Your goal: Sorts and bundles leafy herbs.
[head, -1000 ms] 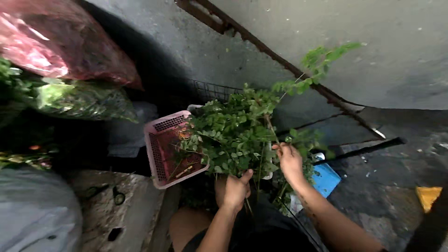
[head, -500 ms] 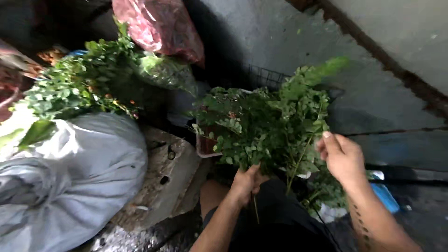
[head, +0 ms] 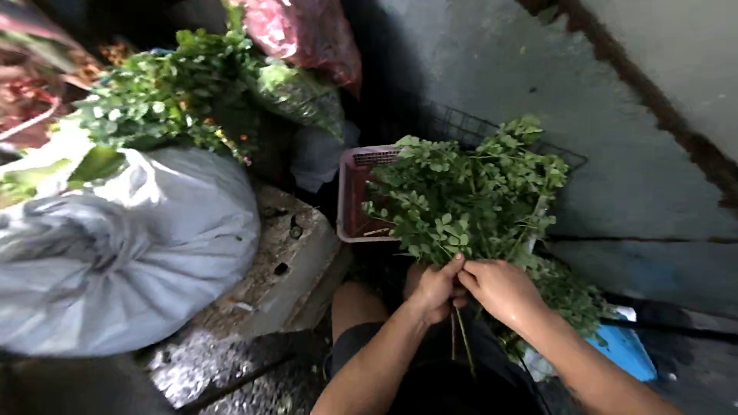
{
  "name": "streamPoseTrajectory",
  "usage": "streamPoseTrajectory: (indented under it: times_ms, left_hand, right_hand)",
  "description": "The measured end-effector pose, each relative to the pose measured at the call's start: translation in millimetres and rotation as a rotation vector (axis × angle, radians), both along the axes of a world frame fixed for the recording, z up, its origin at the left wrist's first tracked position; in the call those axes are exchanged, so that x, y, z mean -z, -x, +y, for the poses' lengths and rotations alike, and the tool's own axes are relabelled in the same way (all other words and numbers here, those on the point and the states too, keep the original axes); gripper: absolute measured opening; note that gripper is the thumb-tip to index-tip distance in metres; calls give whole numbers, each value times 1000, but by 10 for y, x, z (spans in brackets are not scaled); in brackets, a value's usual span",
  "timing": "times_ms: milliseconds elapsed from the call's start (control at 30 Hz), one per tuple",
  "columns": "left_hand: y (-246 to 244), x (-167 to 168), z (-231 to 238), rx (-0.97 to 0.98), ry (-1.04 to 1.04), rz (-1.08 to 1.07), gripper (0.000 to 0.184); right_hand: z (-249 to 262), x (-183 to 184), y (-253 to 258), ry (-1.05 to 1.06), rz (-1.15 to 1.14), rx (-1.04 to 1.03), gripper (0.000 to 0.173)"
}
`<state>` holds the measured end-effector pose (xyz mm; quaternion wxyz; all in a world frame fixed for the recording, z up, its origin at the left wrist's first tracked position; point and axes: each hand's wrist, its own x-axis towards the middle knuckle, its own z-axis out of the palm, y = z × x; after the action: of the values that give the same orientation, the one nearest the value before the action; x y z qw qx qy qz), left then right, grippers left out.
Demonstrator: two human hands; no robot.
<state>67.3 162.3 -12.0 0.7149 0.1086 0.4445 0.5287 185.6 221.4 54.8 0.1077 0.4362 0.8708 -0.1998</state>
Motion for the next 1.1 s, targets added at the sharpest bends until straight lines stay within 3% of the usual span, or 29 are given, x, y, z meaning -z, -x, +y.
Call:
streamPoseTrajectory:
  times_ms: [167, 300, 467, 567, 633, 700, 767, 900, 1000, 1100]
  left_hand:
    - [95, 20, 15, 65, -12, -24, 40]
    - [257, -62, 58, 221, -183, 17, 36]
    - [442, -367, -64, 470, -253, 70, 30]
    - [558, -472, -169, 615, -235, 93, 24]
    - [726, -516, -228, 593, -190, 150, 19]
    - [874, -583, -325, 539, -144, 265, 17]
    - [956, -671, -382, 483, -147, 535, 15]
    - [929, -892, -439, 409, 43, 1488, 52]
    - [858, -904, -490, 338, 75, 2131, 48]
    - [974, -1301, -431, 452, 163, 2306, 44]
  right_hand:
    - [154, -69, -284, 36, 168, -96, 42]
    - [281, -287, -430, -349, 409, -464, 23]
    - [488, -562, -47, -696, 233, -1023, 56]
    - [763, -420, 294, -644, 318, -1235, 34]
    - [832, -326, 467, -525, 408, -1217, 19]
    - [833, -245, 608, -503, 486, -1168, 14]
    - [818, -160, 738, -577, 569, -1140, 8]
    - [813, -111, 887, -551, 558, -996, 10]
    - [818, -195, 941, -515, 548, -887, 17]
    - [881, -426, 1115, -541, 622, -871, 14]
